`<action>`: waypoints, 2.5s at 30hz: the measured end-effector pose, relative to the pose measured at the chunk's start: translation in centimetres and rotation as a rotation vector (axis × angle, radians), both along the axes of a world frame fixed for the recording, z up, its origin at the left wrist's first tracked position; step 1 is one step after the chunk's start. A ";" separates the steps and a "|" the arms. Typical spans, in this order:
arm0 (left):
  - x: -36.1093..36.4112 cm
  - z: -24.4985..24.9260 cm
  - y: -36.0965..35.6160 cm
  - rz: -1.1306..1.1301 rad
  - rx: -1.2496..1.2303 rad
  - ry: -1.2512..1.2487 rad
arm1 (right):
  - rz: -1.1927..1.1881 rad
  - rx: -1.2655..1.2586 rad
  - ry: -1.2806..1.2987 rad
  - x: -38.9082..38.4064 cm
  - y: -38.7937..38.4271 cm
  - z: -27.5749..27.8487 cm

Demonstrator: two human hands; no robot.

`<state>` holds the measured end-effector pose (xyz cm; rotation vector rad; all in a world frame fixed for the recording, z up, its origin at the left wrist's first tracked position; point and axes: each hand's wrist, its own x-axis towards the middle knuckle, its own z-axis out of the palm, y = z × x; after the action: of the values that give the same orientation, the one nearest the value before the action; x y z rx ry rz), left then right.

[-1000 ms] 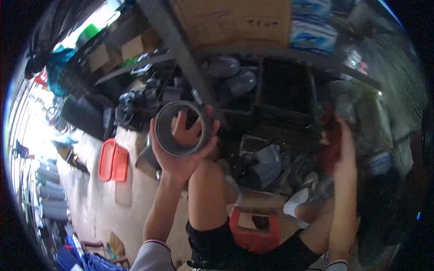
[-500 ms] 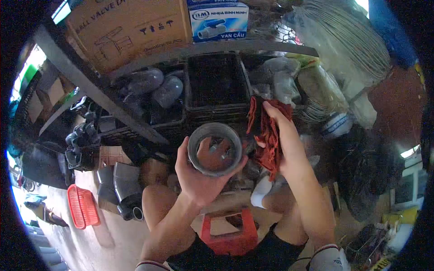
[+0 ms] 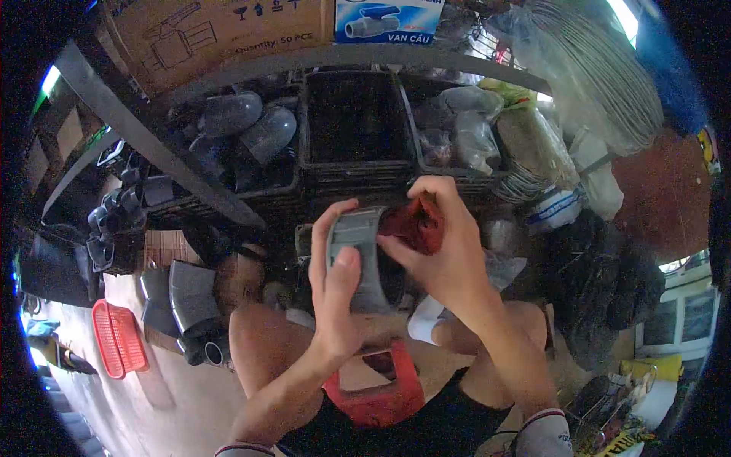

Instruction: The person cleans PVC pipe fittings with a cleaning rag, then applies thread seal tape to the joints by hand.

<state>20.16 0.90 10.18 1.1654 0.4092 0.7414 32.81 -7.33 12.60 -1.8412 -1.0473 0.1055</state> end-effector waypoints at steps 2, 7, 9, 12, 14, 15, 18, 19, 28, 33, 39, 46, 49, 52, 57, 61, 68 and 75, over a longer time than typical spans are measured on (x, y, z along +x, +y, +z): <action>-0.2 0.3 0.4 0.042 0.042 -0.050 | 0.024 0.000 0.289 -1.1 0.5 -0.8; 0.0 0.1 1.2 0.196 0.208 -0.077 | 0.097 -0.119 0.360 -2.5 1.1 -1.2; 0.0 0.1 1.9 0.161 0.194 -0.064 | 0.064 -0.153 0.149 -2.3 1.4 -0.8; 0.0 0.4 1.5 0.098 0.054 0.008 | 0.000 -0.048 -0.415 -1.2 1.6 -0.4; 0.1 1.5 0.9 0.015 -0.150 -0.028 | 0.062 0.133 -0.788 0.2 1.3 -1.0; 0.0 2.2 0.7 -0.023 -0.246 -0.034 | 0.080 0.205 -0.977 0.7 1.2 -0.7; -0.2 2.2 1.1 -0.018 -0.250 0.001 | 0.128 0.248 -0.999 1.5 2.2 -0.5; -0.1 1.8 1.8 0.002 -0.157 0.016 | 0.111 0.192 -0.851 1.2 2.5 -0.7; -0.3 -0.6 3.3 -0.024 -0.024 0.070 | 0.067 0.003 -0.542 -0.7 2.3 -1.3; -1.6 0.4 3.2 -0.210 -0.563 0.281 | 0.214 0.126 -0.959 0.0 1.7 -1.7; -0.3 0.3 1.9 -0.055 -0.172 -0.113 | 0.086 -0.134 -0.219 -0.5 2.2 -1.9; -1.0 -1.1 3.2 -0.147 -0.096 0.137 | 0.032 -0.086 -0.537 -1.1 1.6 -1.3; -1.1 -0.4 3.6 -0.305 -0.544 0.114 | 0.095 0.029 -0.776 -0.3 1.2 -1.1; -1.0 0.8 3.0 -0.274 -0.314 0.297 | 0.070 0.025 -0.529 -0.2 1.8 -2.6; -0.9 0.6 2.9 -0.181 -0.076 0.271 | -0.017 -0.076 -0.137 -1.3 1.8 -2.7; -2.0 1.0 4.7 -0.345 -0.344 0.446 | 0.102 0.021 -0.607 -0.5 0.9 -2.0; -1.2 1.3 3.6 -0.221 -0.079 0.101 | 0.059 -0.226 -0.074 -1.6 1.2 -2.3; -0.9 0.4 3.9 -0.245 0.125 0.226 | 0.024 -0.189 -0.377 -1.0 0.9 -2.0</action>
<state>19.21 4.84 10.60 1.3954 0.4027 0.4280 31.81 -6.45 10.56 -2.0697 -1.3570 -0.1391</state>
